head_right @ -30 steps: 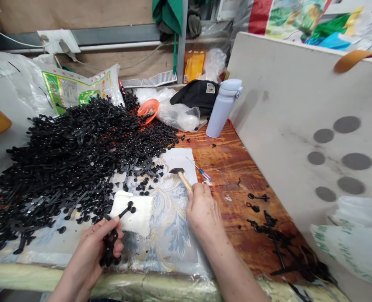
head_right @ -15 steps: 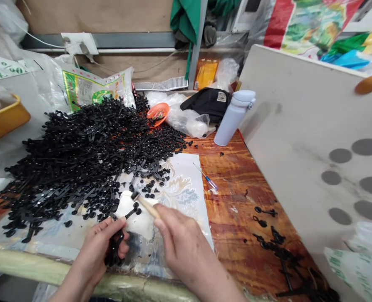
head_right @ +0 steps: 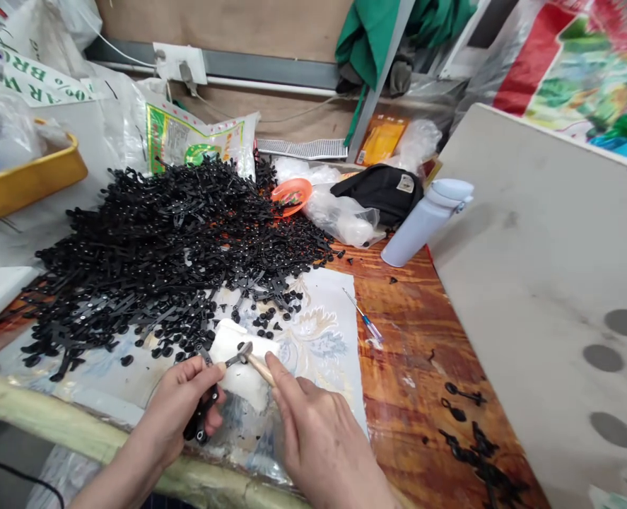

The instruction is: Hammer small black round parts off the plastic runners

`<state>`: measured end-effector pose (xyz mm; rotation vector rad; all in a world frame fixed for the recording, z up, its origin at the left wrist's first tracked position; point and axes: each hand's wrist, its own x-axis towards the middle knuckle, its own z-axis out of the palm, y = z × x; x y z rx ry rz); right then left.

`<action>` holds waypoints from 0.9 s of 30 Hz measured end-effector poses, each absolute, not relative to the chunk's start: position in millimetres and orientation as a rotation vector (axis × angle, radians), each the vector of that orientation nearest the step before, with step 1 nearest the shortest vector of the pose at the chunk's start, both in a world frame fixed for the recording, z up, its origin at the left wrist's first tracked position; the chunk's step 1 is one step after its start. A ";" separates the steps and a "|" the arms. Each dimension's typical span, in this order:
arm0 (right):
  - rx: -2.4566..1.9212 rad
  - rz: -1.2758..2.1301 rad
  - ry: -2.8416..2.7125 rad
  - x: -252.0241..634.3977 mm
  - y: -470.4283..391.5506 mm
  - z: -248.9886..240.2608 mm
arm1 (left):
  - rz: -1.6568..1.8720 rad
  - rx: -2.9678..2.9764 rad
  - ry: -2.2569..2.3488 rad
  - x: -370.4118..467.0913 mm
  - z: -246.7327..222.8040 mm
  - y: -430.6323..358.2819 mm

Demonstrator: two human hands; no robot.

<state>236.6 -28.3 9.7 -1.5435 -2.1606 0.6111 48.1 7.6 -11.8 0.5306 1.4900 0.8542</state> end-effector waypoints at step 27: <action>-1.642 0.859 -2.029 232.8 -19.6 -1.2 | 0.641 0.944 1.454 13.3 -3.6 21.2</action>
